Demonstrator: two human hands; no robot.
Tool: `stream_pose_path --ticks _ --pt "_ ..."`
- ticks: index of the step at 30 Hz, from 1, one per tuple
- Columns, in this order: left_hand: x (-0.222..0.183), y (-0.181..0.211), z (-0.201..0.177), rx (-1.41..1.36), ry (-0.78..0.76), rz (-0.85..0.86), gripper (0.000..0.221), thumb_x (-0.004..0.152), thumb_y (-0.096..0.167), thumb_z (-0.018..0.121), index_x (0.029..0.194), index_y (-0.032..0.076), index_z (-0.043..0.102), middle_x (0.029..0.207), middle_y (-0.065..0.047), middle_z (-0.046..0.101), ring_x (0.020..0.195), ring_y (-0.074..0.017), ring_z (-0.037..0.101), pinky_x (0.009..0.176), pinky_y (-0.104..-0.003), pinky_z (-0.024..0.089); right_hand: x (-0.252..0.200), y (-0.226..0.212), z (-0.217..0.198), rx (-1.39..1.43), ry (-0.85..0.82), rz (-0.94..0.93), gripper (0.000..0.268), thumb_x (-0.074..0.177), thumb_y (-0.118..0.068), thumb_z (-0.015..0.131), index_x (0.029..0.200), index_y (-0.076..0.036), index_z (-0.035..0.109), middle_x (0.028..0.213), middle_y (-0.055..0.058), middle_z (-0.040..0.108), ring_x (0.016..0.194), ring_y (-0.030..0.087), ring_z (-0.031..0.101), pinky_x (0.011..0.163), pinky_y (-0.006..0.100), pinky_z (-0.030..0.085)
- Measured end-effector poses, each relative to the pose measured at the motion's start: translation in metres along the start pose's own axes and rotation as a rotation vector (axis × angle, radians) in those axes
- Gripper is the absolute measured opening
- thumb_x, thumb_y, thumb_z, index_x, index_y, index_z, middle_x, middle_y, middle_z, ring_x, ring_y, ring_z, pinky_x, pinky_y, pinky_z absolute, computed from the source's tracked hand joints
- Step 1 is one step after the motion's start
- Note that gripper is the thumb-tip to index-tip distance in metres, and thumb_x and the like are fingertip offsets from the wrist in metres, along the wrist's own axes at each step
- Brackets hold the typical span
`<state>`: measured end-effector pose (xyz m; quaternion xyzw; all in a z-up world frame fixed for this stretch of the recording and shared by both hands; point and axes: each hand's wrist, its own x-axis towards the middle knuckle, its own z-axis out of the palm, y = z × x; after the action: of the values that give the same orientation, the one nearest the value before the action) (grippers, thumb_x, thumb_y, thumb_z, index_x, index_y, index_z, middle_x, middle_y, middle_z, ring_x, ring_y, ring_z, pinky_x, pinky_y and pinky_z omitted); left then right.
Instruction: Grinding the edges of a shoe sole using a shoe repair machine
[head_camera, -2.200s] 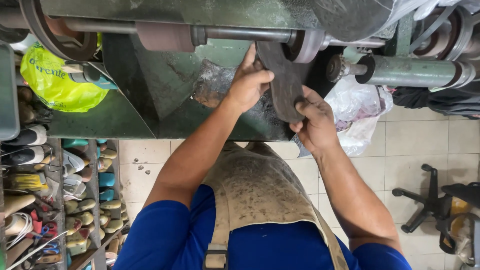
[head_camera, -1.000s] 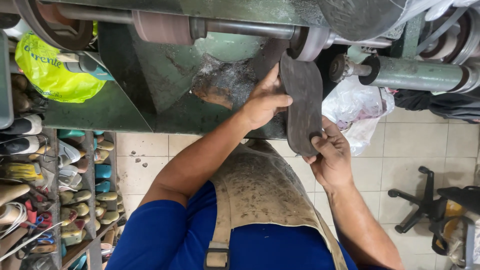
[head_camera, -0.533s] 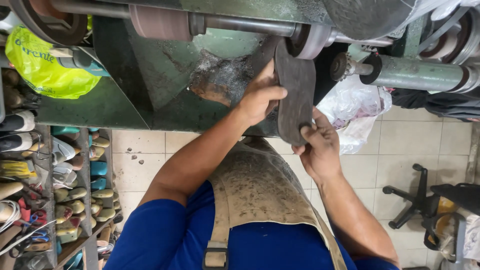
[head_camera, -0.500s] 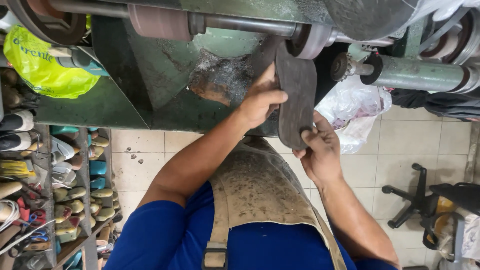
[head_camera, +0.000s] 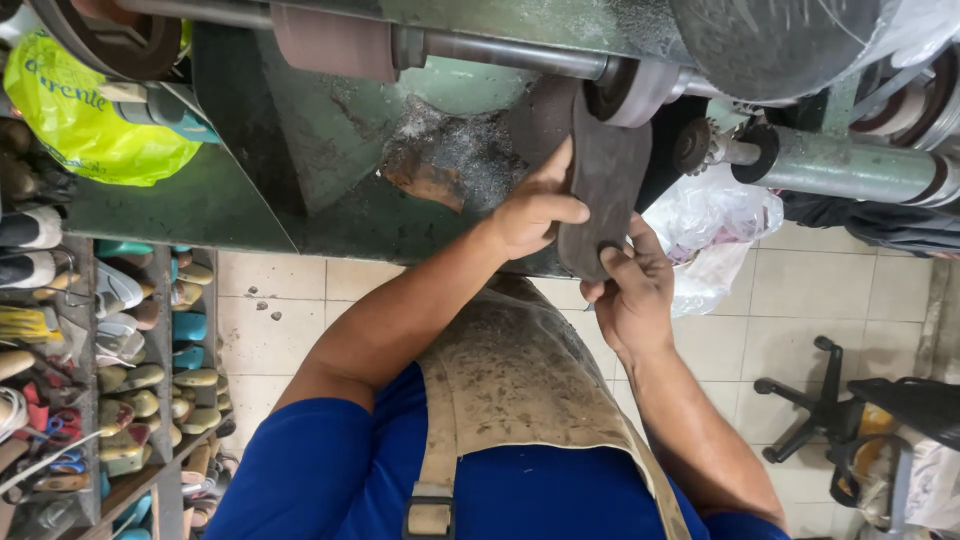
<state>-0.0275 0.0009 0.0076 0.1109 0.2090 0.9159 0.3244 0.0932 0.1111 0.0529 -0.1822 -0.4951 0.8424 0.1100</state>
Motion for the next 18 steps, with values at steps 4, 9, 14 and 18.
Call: stream_pose_path --ticks 4,9,14,18 --pt "0.034 -0.035 -0.034 -0.045 -0.017 0.015 0.104 0.073 -0.015 0.065 0.163 0.022 0.029 0.145 -0.019 0.057 0.130 -0.0343 0.057 0.112 -0.051 0.046 0.022 -0.016 0.011 -0.029 -0.007 -0.008 0.040 0.091 -0.001 0.059 0.131 0.000 0.057 0.089 0.020 0.071 0.047 0.016 0.063 0.038 0.025 0.050" --pt "0.037 -0.013 -0.034 0.016 0.061 0.065 0.102 0.074 -0.013 0.065 0.163 0.018 0.025 0.144 -0.020 0.056 0.130 -0.0335 0.056 0.114 -0.051 0.045 0.036 -0.008 0.027 -0.055 -0.030 -0.049 0.031 0.091 0.000 0.057 0.122 -0.001 0.058 0.084 0.017 0.068 0.042 0.017 0.057 0.035 0.028 0.045" --pt "0.000 0.006 0.005 0.016 -0.054 -0.048 0.108 0.071 -0.015 0.066 0.163 0.026 0.027 0.145 -0.019 0.057 0.131 -0.0345 0.057 0.114 -0.051 0.043 -0.004 -0.012 0.008 -0.043 -0.022 0.006 0.040 0.091 0.001 0.060 0.131 0.001 0.056 0.082 0.022 0.067 0.043 0.021 0.062 0.036 0.028 0.049" --pt "0.032 -0.034 -0.035 -0.051 -0.042 0.074 0.096 0.077 -0.015 0.064 0.161 0.018 0.033 0.139 -0.014 0.061 0.127 -0.0293 0.059 0.111 -0.046 0.046 0.030 -0.020 0.014 -0.024 -0.044 -0.038 0.035 0.093 0.000 0.058 0.128 0.001 0.057 0.081 0.020 0.065 0.043 0.020 0.058 0.039 0.030 0.046"
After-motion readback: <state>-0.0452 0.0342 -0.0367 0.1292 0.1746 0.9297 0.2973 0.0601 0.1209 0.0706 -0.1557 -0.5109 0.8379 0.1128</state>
